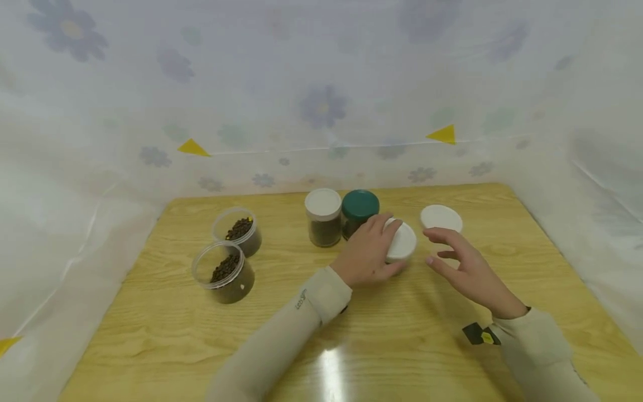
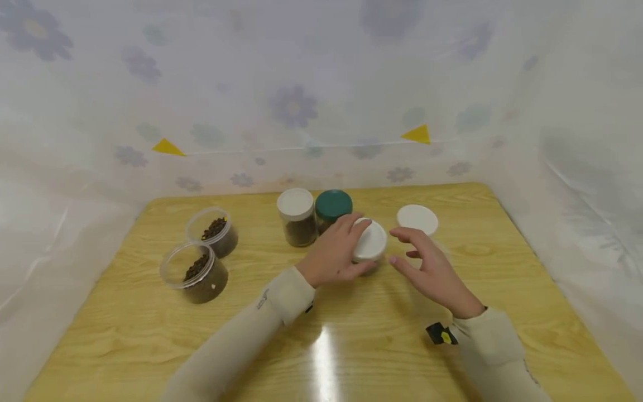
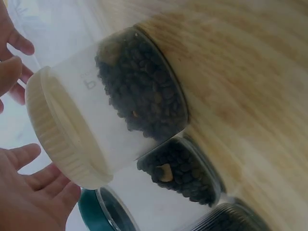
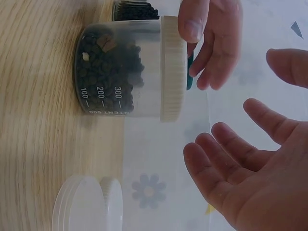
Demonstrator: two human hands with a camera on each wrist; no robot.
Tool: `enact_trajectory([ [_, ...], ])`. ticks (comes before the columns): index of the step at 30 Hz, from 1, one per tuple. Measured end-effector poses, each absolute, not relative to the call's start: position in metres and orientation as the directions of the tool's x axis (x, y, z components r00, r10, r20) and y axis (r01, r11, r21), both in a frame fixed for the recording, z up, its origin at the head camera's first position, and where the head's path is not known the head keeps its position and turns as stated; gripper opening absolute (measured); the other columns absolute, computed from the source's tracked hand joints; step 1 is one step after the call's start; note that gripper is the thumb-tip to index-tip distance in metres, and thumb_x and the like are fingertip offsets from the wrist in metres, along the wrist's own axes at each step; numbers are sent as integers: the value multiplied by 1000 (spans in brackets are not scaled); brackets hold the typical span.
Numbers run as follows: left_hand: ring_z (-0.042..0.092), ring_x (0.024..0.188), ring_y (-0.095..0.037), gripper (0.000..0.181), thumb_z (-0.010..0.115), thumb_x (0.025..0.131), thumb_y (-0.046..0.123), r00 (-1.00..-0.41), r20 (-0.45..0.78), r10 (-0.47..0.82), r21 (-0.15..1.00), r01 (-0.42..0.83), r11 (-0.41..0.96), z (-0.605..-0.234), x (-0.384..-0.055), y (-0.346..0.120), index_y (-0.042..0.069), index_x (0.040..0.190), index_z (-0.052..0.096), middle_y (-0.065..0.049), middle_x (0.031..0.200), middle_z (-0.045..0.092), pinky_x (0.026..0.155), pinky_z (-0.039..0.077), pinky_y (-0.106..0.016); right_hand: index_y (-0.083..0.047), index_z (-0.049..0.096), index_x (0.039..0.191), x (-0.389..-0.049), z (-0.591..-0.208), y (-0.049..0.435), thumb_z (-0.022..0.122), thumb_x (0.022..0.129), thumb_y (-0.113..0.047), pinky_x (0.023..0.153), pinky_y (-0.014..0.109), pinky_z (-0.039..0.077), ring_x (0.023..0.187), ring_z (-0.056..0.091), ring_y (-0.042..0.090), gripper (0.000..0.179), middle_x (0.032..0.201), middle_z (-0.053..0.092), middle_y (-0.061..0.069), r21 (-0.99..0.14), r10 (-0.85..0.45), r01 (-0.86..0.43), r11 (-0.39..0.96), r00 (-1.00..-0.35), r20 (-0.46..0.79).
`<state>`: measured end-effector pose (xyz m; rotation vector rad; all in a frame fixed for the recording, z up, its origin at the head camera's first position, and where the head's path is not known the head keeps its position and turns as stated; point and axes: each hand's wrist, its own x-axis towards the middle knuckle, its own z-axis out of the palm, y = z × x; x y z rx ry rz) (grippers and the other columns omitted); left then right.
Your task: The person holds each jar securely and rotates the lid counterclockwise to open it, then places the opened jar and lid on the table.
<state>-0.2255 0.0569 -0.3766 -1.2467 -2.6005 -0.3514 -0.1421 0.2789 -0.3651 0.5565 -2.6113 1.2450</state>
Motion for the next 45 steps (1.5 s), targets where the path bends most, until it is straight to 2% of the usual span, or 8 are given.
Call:
enact_trajectory([
  [6,35,145,-27,88,60,89,62,-606,202,770,43,791,611,-379,-235,67,9,153,32,-14,154,37,121,32,-37,-19,43,148,-140,-368,282,59,98,-9,93,12,44,127,39,-12,53,146,46,12,-700,-254,-401,591,-916,310],
  [13,29,149,-28,88,53,91,65,-607,146,781,-88,779,621,-392,-242,77,11,156,26,-12,157,31,124,25,-41,-17,45,147,-135,-368,288,62,97,-7,91,10,44,124,40,-14,54,143,48,10,-685,-245,-400,609,-916,317],
  [21,27,150,-28,86,52,93,61,-616,123,778,-97,773,627,-390,-240,81,11,157,22,-15,161,27,126,22,-40,-17,44,147,-134,-365,290,61,97,-8,90,10,44,122,41,-13,54,144,48,11,-670,-248,-386,634,-922,297],
  [29,34,144,-25,82,53,93,59,-607,146,782,-130,771,623,-392,-239,82,12,155,27,-10,153,35,124,26,-40,-18,43,148,-135,-364,287,60,98,-8,90,11,45,122,43,-12,54,145,46,11,-676,-289,-413,610,-911,295],
  [35,37,140,-27,83,52,91,64,-595,152,790,-166,772,613,-394,-235,84,16,155,27,-6,153,37,122,29,-40,-16,43,148,-133,-366,290,61,97,-6,88,12,47,121,44,-13,55,144,44,-12,-655,-292,-420,628,-908,302],
  [39,44,135,-25,86,55,87,68,-609,155,778,-123,769,627,-392,-229,79,23,155,29,0,154,38,104,49,-37,-16,42,148,-134,-366,289,60,97,-8,88,13,48,121,44,-13,55,143,38,-25,-645,-303,-430,632,-903,305],
  [42,47,130,-23,87,59,85,68,-620,164,768,-74,768,636,-392,-224,72,23,154,30,1,153,39,84,56,-32,-16,42,148,-136,-366,287,60,97,-8,88,13,48,121,44,-13,54,144,41,-19,-640,-309,-437,633,-900,308],
  [45,48,128,-22,89,62,83,66,-619,184,764,-36,772,634,-391,-221,65,20,154,31,-1,152,41,81,56,-31,-14,42,148,-138,-367,284,60,97,-7,88,13,48,121,44,-14,54,144,46,-7,-638,-314,-441,631,-897,310],
])
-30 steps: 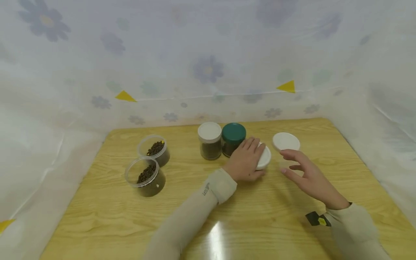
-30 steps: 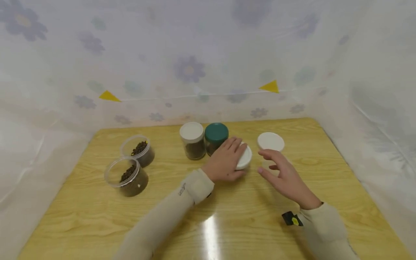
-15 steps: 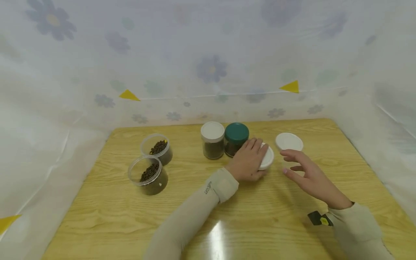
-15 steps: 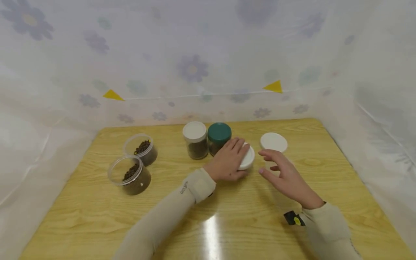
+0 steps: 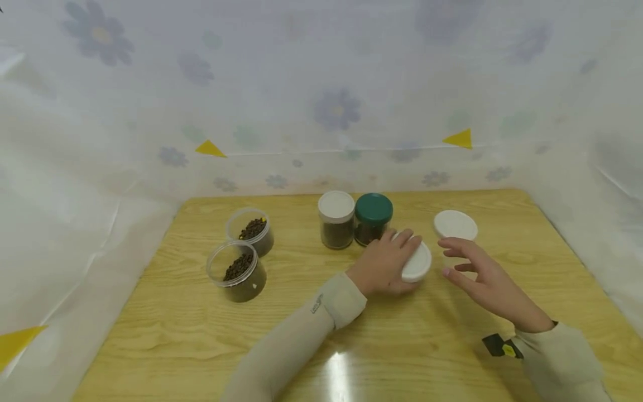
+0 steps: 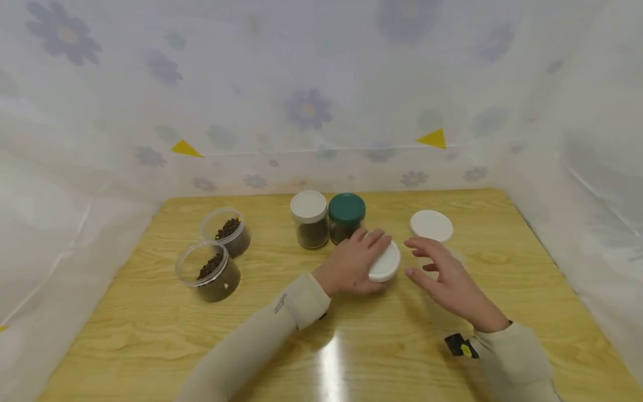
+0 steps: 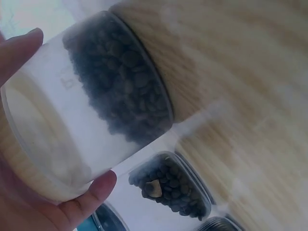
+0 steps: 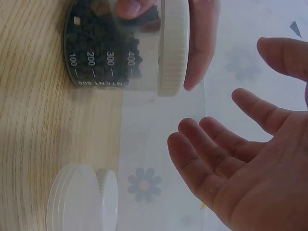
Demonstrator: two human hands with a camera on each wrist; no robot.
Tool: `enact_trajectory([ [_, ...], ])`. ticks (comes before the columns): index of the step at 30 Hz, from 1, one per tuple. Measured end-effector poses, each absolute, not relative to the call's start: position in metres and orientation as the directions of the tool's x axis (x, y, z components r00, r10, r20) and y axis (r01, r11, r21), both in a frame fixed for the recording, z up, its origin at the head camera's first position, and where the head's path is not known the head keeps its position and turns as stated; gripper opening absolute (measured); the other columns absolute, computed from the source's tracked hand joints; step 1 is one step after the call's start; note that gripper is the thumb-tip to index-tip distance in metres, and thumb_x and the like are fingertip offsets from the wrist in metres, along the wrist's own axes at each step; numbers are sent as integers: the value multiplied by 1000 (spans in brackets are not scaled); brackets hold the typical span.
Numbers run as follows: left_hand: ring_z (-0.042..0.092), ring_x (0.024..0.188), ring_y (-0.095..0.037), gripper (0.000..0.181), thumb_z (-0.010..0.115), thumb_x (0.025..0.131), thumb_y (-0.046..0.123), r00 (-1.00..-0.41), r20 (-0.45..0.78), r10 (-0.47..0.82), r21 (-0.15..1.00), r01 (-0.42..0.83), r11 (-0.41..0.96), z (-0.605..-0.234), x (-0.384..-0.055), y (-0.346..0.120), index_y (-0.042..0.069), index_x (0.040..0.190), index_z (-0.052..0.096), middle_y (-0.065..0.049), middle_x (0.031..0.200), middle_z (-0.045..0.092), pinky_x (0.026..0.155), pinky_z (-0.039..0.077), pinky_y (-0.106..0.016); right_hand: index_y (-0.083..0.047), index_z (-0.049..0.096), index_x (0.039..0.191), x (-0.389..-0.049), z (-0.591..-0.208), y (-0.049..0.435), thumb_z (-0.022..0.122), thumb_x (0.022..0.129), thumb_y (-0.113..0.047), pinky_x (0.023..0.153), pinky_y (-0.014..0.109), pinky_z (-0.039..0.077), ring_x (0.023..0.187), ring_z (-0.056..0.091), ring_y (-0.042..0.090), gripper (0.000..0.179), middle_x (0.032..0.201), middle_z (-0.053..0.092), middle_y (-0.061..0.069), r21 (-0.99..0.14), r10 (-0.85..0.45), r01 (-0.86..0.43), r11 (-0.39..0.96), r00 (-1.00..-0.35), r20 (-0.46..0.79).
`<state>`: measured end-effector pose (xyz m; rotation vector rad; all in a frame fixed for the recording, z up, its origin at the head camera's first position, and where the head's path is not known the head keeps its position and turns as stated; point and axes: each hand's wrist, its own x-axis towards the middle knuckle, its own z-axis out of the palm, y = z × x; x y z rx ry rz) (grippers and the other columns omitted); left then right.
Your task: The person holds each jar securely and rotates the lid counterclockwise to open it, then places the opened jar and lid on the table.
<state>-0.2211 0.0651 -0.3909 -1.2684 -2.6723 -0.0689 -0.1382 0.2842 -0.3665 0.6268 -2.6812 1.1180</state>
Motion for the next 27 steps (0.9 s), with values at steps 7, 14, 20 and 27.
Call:
enact_trajectory([
  [7,50,127,-23,96,68,80,62,-634,195,749,120,773,623,-384,-210,44,13,154,31,-4,149,47,95,52,-31,-14,43,148,-140,-367,276,61,96,-4,87,14,49,121,44,-15,56,139,51,9,-635,-340,-471,612,-882,327],
  [14,50,126,-23,102,74,75,61,-671,224,707,232,741,630,-366,-202,19,14,154,30,-4,149,47,96,52,-31,-15,42,147,-144,-365,261,64,95,-6,86,25,53,122,44,-13,58,145,49,9,-635,-399,-499,590,-864,309],
  [20,50,130,-22,105,75,74,65,-661,279,696,237,750,617,-346,-193,-1,16,154,28,-3,149,46,98,52,-31,-15,37,151,-149,-367,241,69,93,-13,89,35,55,124,48,-3,66,147,47,11,-667,-444,-484,566,-861,248],
  [27,49,132,-24,105,79,72,61,-624,388,679,261,780,568,-331,-179,-10,13,153,31,-7,151,44,100,51,-35,-27,22,157,-153,-369,221,76,88,-24,95,38,53,126,49,3,88,148,45,3,-753,-479,-423,504,-862,164],
])
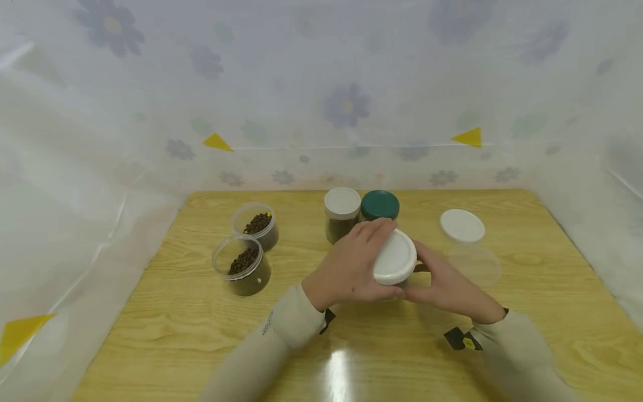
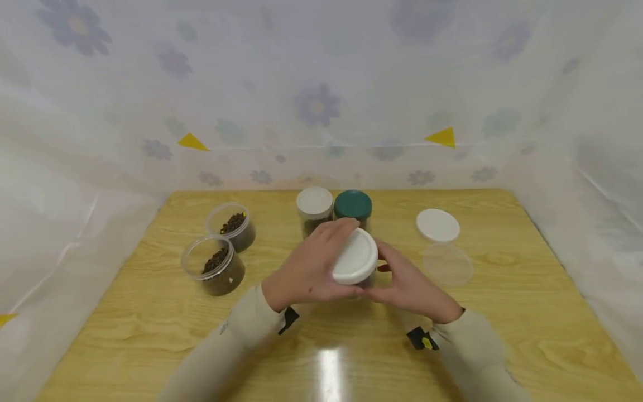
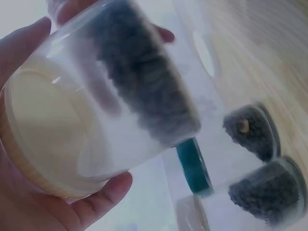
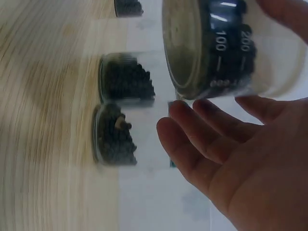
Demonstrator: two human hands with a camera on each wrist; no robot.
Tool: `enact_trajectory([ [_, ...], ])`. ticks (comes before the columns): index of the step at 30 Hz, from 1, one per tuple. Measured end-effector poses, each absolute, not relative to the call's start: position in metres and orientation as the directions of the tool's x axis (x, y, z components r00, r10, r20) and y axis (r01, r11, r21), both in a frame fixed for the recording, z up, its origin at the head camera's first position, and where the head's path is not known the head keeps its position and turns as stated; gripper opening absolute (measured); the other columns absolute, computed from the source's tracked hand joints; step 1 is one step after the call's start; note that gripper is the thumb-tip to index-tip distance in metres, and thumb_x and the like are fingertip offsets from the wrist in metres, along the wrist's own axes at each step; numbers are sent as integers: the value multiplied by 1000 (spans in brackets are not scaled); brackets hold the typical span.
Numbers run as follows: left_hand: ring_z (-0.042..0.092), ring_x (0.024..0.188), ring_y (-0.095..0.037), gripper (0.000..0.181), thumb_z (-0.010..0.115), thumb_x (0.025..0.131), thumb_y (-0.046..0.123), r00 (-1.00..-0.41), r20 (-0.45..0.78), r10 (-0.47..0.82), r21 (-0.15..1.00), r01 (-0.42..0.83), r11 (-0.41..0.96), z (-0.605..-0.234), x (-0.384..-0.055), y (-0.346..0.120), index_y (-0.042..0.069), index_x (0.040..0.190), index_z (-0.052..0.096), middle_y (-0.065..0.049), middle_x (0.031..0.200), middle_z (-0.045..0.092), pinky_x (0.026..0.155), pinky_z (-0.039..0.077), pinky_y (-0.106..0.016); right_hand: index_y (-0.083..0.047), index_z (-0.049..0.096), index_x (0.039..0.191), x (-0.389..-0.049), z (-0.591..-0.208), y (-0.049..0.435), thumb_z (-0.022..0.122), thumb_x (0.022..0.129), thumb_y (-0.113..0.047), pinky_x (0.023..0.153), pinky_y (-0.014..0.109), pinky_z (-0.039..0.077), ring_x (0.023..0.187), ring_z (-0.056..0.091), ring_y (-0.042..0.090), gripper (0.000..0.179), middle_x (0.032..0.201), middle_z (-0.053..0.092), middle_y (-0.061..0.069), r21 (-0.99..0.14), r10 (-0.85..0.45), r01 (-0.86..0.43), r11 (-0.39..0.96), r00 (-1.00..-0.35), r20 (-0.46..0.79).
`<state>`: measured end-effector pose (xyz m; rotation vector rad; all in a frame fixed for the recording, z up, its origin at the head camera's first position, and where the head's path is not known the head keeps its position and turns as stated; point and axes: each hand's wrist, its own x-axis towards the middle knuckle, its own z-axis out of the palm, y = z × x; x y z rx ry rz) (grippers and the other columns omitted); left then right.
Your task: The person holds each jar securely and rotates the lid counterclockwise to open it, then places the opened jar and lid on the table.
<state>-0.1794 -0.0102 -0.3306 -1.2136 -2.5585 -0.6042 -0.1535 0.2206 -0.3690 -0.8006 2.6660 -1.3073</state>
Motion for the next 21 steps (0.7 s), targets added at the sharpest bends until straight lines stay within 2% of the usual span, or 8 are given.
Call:
enact_trajectory([
  [3,46,136,-26,109,81,71,59,-622,406,669,296,782,548,-327,-174,-13,13,154,28,-9,157,36,104,50,-38,-26,14,159,-153,-368,214,80,84,-25,97,34,51,129,50,13,100,150,43,6,-773,-478,-410,484,-864,158],
  [6,39,143,-27,116,84,71,53,-638,422,644,391,769,505,-325,-171,-17,12,157,19,-11,162,26,109,46,-42,-27,10,160,-153,-365,210,81,83,-24,101,40,49,133,47,21,104,153,40,8,-784,-452,-399,476,-875,171],
  [9,37,144,-24,125,89,69,44,-664,447,600,523,738,427,-327,-171,-22,13,159,8,-10,161,23,113,43,-43,-27,17,158,-153,-360,208,81,83,-19,104,39,47,135,45,15,100,152,40,6,-806,-421,-393,442,-884,200],
  [14,43,139,-19,135,92,66,34,-699,452,554,682,671,291,-331,-172,-28,22,158,-6,-7,156,33,114,40,-44,-26,24,156,-156,-351,203,81,80,-7,104,15,42,132,44,-1,97,149,41,3,-860,-412,-403,312,-873,260],
  [18,42,141,-19,137,92,68,26,-740,380,555,781,579,236,-332,-173,-31,29,157,-13,-5,154,36,115,39,-48,-23,23,156,-157,-343,199,79,80,1,104,13,42,133,44,-1,98,149,40,0,-876,-436,-421,233,-851,293],
  [21,41,143,-17,134,91,70,20,-752,354,556,815,539,210,-330,-177,-34,33,157,-9,-2,156,35,116,36,-50,-21,21,157,-159,-337,196,76,81,5,103,15,44,134,45,2,97,149,40,0,-881,-451,-432,191,-836,312],
])
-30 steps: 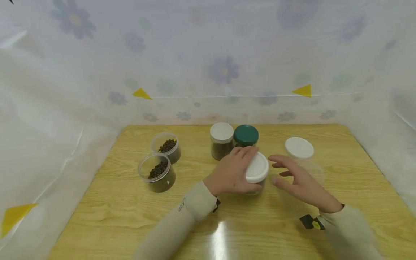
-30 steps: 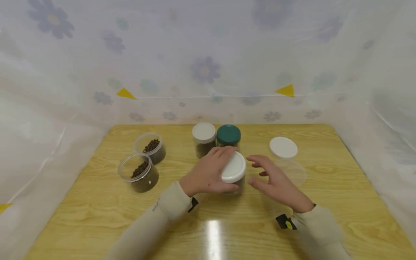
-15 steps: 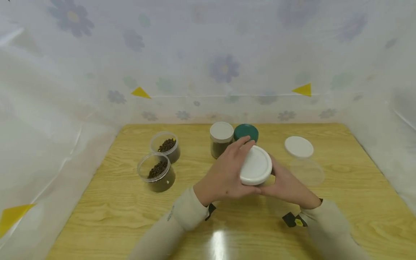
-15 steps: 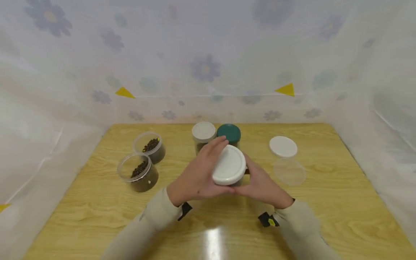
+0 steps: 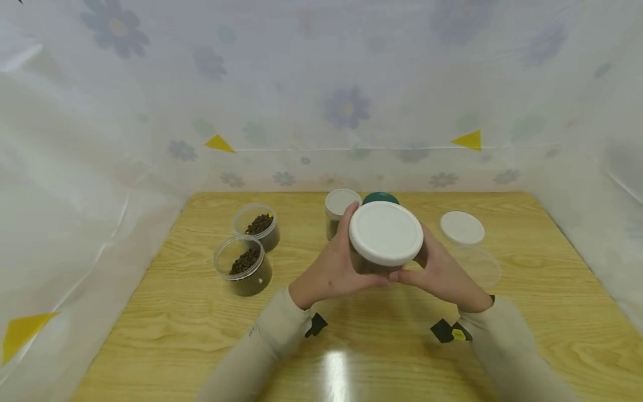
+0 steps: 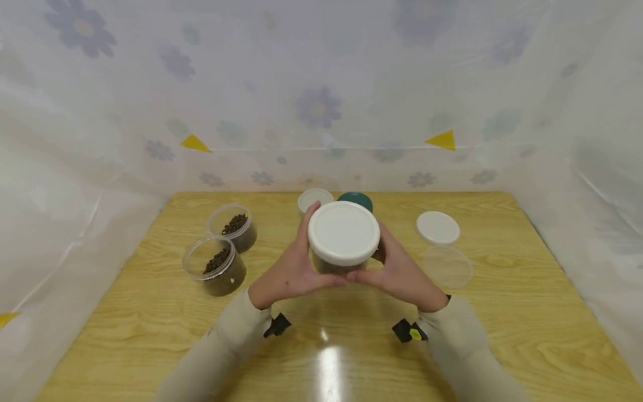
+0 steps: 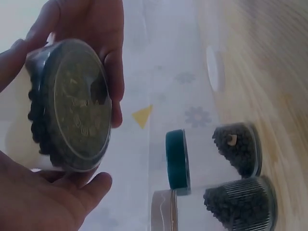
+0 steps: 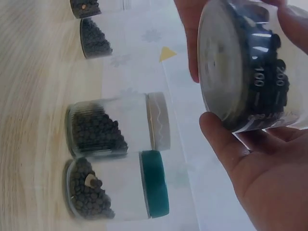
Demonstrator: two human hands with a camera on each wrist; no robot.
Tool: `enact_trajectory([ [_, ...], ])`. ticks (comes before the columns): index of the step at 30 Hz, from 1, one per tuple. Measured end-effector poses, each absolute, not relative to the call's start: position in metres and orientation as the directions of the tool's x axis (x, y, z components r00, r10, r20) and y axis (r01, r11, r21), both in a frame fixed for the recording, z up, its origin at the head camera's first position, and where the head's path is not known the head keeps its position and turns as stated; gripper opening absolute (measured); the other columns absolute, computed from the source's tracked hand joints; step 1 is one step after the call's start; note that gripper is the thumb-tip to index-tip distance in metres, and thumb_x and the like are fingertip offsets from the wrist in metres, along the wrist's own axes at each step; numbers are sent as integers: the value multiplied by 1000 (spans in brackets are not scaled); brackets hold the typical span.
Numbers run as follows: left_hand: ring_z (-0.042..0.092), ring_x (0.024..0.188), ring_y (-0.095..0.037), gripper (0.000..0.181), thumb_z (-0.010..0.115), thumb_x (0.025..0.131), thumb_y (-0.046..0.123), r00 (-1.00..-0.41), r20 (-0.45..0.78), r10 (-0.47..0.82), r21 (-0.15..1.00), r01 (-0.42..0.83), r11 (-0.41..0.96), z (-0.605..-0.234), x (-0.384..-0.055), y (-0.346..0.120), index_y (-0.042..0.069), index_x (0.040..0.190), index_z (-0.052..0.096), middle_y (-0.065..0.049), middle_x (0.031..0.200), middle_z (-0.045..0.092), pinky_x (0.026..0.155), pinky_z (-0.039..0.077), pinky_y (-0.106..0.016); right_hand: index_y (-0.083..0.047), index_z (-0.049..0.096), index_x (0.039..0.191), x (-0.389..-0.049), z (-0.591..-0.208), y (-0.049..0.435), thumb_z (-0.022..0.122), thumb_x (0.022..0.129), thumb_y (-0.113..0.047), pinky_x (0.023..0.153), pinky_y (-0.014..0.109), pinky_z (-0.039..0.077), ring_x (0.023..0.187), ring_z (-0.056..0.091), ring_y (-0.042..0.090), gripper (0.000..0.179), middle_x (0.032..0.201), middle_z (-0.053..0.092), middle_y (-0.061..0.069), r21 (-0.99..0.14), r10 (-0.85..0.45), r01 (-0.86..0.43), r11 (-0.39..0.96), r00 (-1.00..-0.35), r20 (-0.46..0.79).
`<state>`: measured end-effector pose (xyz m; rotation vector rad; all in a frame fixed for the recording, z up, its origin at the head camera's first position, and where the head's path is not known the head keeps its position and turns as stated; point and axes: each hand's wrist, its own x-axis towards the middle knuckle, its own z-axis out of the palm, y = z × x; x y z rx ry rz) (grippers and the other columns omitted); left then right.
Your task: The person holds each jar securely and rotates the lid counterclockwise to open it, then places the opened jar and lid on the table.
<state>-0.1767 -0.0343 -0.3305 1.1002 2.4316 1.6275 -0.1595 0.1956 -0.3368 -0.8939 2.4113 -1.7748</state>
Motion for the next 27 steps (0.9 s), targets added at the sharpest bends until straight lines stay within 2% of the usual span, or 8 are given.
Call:
enact_trajectory([
  [6,41,142,-12,119,90,71,17,-727,399,558,828,548,122,-328,-183,-36,34,157,10,4,153,39,119,33,-46,-20,20,157,-163,-329,194,74,83,5,103,19,47,134,47,4,95,150,40,1,-886,-484,-437,155,-815,318],
  [12,48,133,-12,106,89,71,22,-744,455,489,805,578,130,-328,-178,-37,35,154,23,7,148,45,110,43,-43,-27,13,159,-163,-325,196,71,88,0,100,20,47,133,46,0,96,154,35,3,-866,-513,-447,224,-809,285],
  [14,50,129,-12,103,89,71,26,-736,491,465,767,619,169,-329,-174,-38,33,153,27,6,146,46,105,46,-41,-29,9,160,-159,-322,196,70,89,-3,101,24,47,135,43,5,97,157,31,6,-853,-499,-450,265,-821,278],
  [17,51,126,-13,99,88,70,31,-712,545,442,686,682,253,-330,-168,-37,28,151,31,4,143,49,104,47,-39,-29,6,160,-151,-318,194,71,90,-11,101,39,47,138,41,17,97,160,27,8,-820,-452,-443,362,-853,262],
  [20,51,125,-16,99,87,70,38,-697,571,434,576,717,393,-332,-159,-35,20,151,33,-2,140,50,103,48,-38,-27,13,160,-142,-312,187,76,87,-23,95,51,47,133,44,29,97,158,30,11,-759,-401,-437,482,-880,252],
  [24,54,122,-20,100,83,72,46,-700,575,423,446,702,555,-336,-150,-32,12,151,32,-10,138,49,97,53,-38,-19,22,158,-135,-303,175,81,82,-35,84,49,50,120,51,34,98,152,38,14,-698,-354,-421,579,-901,249],
  [27,53,124,-22,105,86,70,46,-709,571,415,449,692,565,-339,-148,-32,10,152,31,-11,141,48,98,53,-39,-16,28,156,-133,-300,170,82,80,-35,81,46,50,117,53,33,96,150,42,15,-698,-316,-399,595,-914,254],
])
